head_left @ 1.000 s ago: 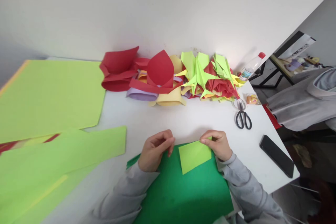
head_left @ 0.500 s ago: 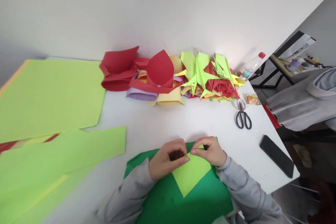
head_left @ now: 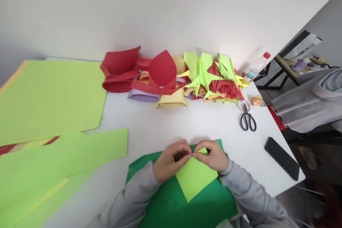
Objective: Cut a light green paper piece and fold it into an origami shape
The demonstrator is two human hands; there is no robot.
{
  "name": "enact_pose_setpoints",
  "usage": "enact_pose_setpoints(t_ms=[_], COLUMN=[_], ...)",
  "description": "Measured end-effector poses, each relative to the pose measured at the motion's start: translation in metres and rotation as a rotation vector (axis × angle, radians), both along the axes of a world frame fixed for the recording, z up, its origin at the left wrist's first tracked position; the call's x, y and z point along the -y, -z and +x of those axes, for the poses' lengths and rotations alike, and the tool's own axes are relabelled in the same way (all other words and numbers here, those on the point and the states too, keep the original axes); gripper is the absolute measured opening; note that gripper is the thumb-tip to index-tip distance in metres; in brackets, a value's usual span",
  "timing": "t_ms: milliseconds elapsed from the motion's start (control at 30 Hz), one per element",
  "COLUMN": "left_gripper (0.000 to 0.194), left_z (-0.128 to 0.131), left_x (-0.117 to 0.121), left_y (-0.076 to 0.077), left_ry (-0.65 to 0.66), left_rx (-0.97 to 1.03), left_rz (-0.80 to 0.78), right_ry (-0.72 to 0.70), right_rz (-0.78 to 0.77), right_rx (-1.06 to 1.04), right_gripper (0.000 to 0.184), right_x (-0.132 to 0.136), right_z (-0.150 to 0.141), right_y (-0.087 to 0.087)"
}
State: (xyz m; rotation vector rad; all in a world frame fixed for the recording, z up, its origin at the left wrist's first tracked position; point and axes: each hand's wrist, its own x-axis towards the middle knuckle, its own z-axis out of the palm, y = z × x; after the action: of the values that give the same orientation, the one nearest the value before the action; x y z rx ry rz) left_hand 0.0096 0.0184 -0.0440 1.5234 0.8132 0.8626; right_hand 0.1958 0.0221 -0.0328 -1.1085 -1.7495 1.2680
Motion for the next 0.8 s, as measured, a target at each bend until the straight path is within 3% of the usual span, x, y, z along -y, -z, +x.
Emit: enact_pose_setpoints(t_ms=[300, 533, 800], left_gripper=[0.033, 0.035, 0.034], left_z=[-0.002, -0.008, -0.009], left_x=[-0.002, -0.005, -0.004], left_y=[-0.003, -0.005, -0.006], left_ry=[0.036, -0.019, 0.008], left_rx=[-0.031, -0.018, 0.003], left_rz=[0.012, -0.010, -0.048], right_ry=[0.157, 0.295, 0.027], right_rz=[-0.288, -0.227, -0.265], right_rx=[-0.140, -0.237, -0.072], right_gripper=[0.029, 0.030, 0.034], right_x=[-0.005, -0.020, -0.006], right_z=[0.008, 0.026, 0.012], right_y=[0.000, -0.010, -0.004])
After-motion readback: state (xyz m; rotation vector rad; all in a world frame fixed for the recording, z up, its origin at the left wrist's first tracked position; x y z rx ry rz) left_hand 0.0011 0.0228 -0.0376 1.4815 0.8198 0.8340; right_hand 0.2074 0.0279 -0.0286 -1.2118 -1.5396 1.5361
